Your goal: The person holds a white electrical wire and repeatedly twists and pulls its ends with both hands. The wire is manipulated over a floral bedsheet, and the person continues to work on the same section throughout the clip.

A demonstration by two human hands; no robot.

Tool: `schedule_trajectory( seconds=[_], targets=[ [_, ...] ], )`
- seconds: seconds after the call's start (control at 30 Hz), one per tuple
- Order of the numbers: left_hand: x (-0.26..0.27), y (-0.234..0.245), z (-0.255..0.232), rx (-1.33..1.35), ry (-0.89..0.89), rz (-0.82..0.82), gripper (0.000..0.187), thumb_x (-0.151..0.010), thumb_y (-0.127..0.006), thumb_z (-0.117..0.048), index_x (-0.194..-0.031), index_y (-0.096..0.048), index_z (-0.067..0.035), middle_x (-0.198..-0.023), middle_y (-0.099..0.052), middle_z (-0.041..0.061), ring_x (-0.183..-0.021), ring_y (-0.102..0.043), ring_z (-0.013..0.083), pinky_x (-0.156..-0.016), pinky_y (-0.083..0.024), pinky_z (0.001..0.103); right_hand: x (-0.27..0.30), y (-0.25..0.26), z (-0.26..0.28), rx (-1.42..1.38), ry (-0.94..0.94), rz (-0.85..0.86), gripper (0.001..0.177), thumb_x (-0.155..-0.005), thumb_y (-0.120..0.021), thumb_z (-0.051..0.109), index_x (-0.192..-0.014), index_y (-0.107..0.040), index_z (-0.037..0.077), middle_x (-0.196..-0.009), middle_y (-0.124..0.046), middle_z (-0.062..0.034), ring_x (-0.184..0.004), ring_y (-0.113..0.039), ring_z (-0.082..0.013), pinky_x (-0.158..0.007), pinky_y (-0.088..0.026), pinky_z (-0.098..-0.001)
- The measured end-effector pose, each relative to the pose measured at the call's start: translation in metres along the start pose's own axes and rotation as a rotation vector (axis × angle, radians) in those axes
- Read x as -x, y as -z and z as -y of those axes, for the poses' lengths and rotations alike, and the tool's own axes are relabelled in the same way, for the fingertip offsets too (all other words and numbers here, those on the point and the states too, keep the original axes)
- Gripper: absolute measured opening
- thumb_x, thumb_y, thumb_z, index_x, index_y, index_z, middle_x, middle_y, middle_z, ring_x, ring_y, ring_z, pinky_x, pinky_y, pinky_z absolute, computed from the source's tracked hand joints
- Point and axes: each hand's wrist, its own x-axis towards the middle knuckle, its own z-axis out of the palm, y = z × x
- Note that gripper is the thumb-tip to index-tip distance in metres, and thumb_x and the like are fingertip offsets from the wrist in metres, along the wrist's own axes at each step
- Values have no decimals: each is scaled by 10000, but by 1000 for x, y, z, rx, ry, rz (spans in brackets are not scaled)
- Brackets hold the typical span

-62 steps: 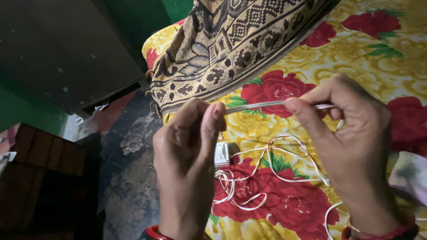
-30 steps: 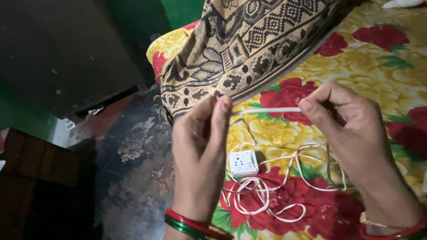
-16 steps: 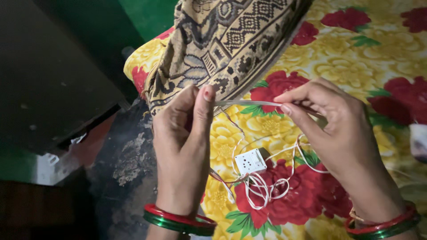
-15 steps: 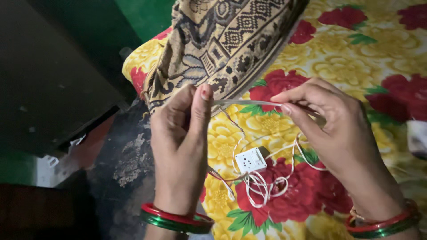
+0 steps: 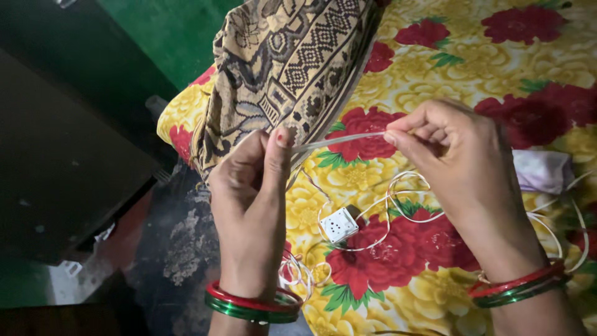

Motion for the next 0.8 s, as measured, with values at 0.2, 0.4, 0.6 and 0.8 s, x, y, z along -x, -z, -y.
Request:
schedule_trajectory(
  seconds=[0.2,0.4,0.6,0.8],
  targets=[
    [10,-8,-10,95,7,-27,354,-1048,-617,-146,-729,-481,-81,-727,-454,-106,-691,-343,1,-591,-297,223,6,21,19,-10,305,-131,111,-1010,-630,108,-1007,-571,14,-881,-658,-57,-799,-638,-140,-739,-497,-333],
    [11,-11,-4,103,-111,-52,376,-1077,-629,-163,-731,-502,-88,-742,-453,-117,-693,-326,-2,-588,-257,239,18,36,32,128,254,-11,124,-1044,-602,117,-1076,-554,8,-831,-646,-99,-739,-632,-178,-663,-477,-359],
    [10,-10,-6,249,-99,-110,405,-1087,-625,-178,-703,-506,-126,-688,-425,-119,-630,-292,3,-558,-208,237,18,53,42,84,119,95,259,-1054,-609,261,-953,-658,29,-651,-579,-55,-607,-468,-116,-549,-392,-320],
    [9,-24,-16,272,-103,-170,394,-1062,-646,-186,-687,-541,-127,-695,-436,-129,-637,-294,-1,-562,-205,247,18,58,49,-14,22,90,364,-991,-656,297,-737,-639,38,-586,-515,25,-541,-372,-50,-496,-327,-284]
  ],
)
